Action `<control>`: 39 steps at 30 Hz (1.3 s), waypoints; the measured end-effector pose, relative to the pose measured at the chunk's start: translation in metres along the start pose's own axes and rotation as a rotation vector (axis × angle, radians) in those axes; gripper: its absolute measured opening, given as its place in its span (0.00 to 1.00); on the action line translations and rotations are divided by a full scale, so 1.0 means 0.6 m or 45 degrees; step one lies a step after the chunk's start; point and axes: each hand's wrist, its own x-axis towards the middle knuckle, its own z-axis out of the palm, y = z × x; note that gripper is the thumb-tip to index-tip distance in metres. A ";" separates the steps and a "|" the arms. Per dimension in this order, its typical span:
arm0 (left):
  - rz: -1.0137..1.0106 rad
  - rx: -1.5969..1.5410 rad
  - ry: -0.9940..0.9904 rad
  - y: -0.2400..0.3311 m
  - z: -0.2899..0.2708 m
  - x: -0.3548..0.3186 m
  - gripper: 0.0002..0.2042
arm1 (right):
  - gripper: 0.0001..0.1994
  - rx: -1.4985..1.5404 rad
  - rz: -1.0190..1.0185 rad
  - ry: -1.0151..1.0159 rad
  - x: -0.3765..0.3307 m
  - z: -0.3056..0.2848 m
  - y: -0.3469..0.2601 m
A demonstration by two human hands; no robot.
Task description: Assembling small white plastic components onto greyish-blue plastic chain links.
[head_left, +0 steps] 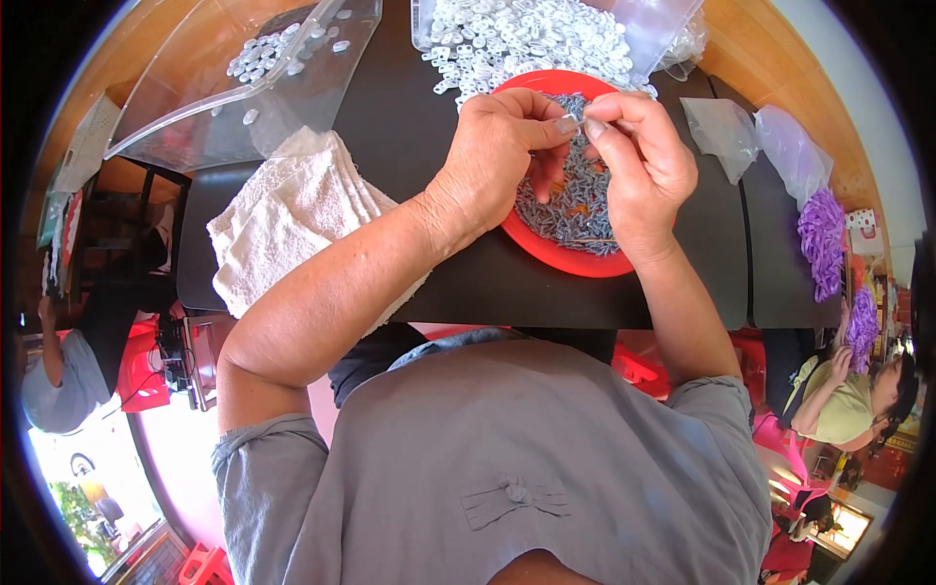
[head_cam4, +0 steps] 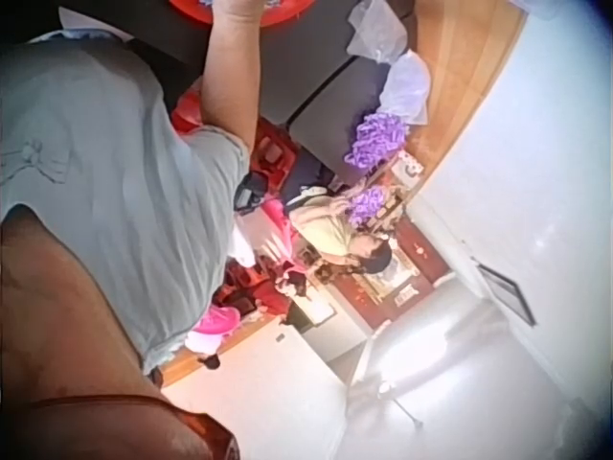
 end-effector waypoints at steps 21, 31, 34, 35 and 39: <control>0.053 -0.080 0.053 0.002 0.002 0.003 0.06 | 0.11 0.144 0.110 -0.073 -0.001 0.007 0.002; 0.020 -0.052 0.099 0.003 -0.015 0.014 0.07 | 0.11 0.096 0.177 -0.171 0.014 -0.009 0.001; 0.039 -0.016 0.078 0.001 -0.015 0.015 0.06 | 0.09 0.040 0.181 -0.176 0.014 -0.013 0.002; 0.039 0.012 0.055 0.002 -0.016 0.014 0.06 | 0.09 0.012 0.196 -0.168 0.015 -0.013 0.003; -0.021 0.051 0.018 0.003 -0.012 0.012 0.06 | 0.08 -0.040 0.189 -0.181 0.018 -0.019 0.008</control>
